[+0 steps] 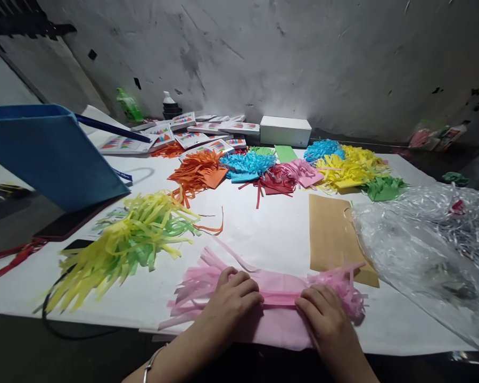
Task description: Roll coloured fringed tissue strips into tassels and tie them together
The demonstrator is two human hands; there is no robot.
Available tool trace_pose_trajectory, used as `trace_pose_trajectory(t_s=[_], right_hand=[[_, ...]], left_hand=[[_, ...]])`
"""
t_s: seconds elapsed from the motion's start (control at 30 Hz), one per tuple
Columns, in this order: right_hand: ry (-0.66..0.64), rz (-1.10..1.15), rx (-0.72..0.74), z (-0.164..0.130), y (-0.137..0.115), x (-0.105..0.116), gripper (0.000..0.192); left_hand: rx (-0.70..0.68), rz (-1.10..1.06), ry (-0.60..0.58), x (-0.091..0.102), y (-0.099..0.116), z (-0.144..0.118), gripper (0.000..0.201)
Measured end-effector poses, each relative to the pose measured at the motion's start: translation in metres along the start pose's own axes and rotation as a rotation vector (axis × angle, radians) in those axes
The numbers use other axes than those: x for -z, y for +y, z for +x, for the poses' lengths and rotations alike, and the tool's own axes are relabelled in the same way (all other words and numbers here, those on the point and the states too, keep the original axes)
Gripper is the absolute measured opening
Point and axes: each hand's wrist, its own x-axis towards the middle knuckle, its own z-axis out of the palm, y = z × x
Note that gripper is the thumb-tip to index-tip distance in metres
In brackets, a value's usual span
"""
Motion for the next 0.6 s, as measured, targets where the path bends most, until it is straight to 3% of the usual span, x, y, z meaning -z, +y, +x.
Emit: trace_pose_trajectory(t_s=[0.13,0.3,0.47,0.6], right_hand=[[-0.061,-0.172,-0.179,0.005,-0.003,-0.013,0.03],[-0.095,-0.33,-0.26,0.018,-0.014,-0.016,0.024],[-0.047,-0.094,0.001,0.024,-0.019,-0.018,0.025],[-0.05,-0.065,0.045,0.025,-0.017,-0.023,0.032]], left_hand=[[0.215,0.136,0.02,-0.003,0.013,0.005,0.017],[0.383,0.246,-0.144,0.002,0.02,0.022,0.012],[0.379,0.251,-0.154,0.001,0.016,0.023,0.007],[0.167,0.187,-0.003,-0.004,0.007,0.016,0.009]])
